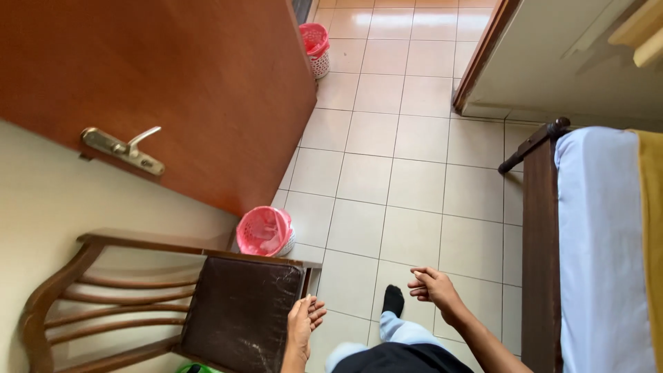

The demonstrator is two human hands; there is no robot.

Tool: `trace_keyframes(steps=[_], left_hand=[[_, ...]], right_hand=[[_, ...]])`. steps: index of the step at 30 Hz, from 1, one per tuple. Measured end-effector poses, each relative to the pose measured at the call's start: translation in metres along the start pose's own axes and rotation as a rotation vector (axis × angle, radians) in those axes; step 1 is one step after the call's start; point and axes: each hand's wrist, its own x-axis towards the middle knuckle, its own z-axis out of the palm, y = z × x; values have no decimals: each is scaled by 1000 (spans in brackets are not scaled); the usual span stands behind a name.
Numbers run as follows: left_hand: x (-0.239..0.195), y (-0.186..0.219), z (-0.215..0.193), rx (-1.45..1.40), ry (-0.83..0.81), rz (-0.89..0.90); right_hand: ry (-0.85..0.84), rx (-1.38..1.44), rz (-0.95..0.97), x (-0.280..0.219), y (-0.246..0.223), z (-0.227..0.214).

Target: Placing a beverage tray, a bowl of snacks, and a plate of fruit onto a nightstand in a hotel room.

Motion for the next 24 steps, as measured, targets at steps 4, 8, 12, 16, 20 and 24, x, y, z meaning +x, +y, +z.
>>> trace_keyframes(steps=[4, 8, 12, 16, 20, 24], left_hand=[[50, 40, 25, 23, 43, 49], [125, 55, 27, -48, 111, 39], [249, 49, 9, -189, 129, 64], [317, 161, 43, -102, 139, -83], [366, 291, 95, 115, -49, 86], [391, 430, 174, 187, -145, 93]], right_hand=[[-30, -54, 17, 46, -72, 15], [-92, -57, 9, 108, -148, 41], [-134, -38, -6, 159, -230, 76], [-84, -13, -15, 215, -317, 107], [-56, 43, -15, 266, -384, 125], [-54, 146, -62, 312, -451, 131]])
